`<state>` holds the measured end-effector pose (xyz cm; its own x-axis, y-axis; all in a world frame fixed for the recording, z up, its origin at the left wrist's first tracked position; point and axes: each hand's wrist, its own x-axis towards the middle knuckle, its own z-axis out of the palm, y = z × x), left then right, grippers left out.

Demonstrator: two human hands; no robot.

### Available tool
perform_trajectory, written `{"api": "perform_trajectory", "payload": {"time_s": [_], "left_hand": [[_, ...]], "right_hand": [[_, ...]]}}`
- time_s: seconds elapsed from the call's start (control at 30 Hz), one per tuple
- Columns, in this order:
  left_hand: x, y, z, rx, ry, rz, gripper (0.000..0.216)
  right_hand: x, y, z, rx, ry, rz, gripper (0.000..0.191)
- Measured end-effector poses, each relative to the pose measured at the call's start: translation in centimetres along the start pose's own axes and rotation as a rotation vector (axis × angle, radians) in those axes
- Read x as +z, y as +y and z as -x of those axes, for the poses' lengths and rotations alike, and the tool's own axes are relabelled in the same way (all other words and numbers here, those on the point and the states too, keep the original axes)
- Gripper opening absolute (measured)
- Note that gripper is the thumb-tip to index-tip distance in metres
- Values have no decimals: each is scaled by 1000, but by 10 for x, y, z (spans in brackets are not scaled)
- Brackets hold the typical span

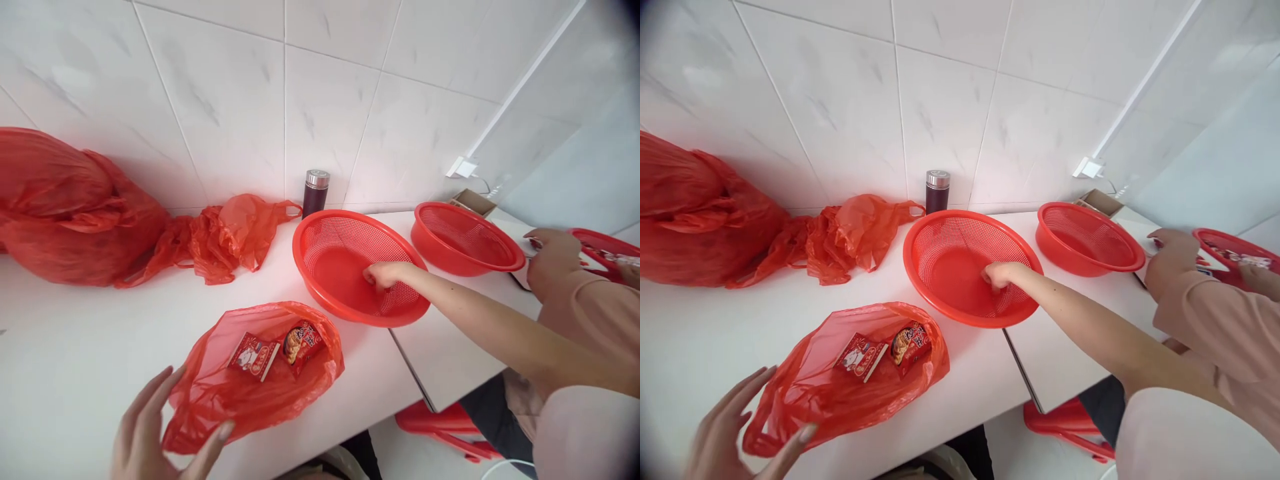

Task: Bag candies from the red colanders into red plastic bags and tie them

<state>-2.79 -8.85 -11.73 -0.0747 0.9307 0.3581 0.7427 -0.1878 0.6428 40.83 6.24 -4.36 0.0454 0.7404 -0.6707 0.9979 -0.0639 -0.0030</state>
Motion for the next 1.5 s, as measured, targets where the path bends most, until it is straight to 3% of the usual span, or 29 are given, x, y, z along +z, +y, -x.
{"api": "perform_trajectory", "payload": {"time_s": [0.13, 0.2, 0.23, 0.3, 0.37, 0.43, 0.53, 0.63, 0.77, 0.9, 1.07, 1.2, 1.37, 1.5], "left_hand": [[-1, 5, 0, -106, -130, -101, 73], [-4, 2, 0, -166, -156, -70, 62], [-5, 1, 0, -183, -159, -47, 55], [-9, 0, 0, -214, -156, 3, 44], [-13, 5, -1, -242, -158, 95, 36], [-18, 14, -1, -284, -154, 212, 33], [-26, 30, 1, -413, -117, 358, 32], [-31, 43, 4, -526, -55, 476, 34], [-32, 47, 8, -543, -19, 554, 32], [-32, 42, 10, -495, -38, 559, 32], [-37, 22, 9, -540, -90, 691, 39], [-46, 13, -1, -580, -177, 903, 43], [-49, 28, -13, -602, -110, 1059, 23], [-47, 37, -16, -605, -173, 1027, 39]], "right_hand": [[-20, -17, 34, -82, 179, -61, 17], [-23, -45, 63, -222, 265, -140, 15], [-20, -63, 78, -366, 324, -230, 16], [-7, -105, 103, -653, 359, -350, 11], [14, -145, 116, -827, 302, -354, 9], [36, -174, 116, -859, 288, -272, 13], [60, -191, 101, -812, 255, -188, 26], [73, -189, 88, -823, 303, -278, 45], [77, -186, 86, -859, 473, -323, 60], [76, -182, 98, -819, 576, -320, 49], [86, -153, 125, -664, 548, -91, 24], [92, -128, 139, -609, 557, 38, 18], [84, -100, 124, -474, 957, -75, 27], [85, -80, 100, -382, 902, -116, 32]]}}
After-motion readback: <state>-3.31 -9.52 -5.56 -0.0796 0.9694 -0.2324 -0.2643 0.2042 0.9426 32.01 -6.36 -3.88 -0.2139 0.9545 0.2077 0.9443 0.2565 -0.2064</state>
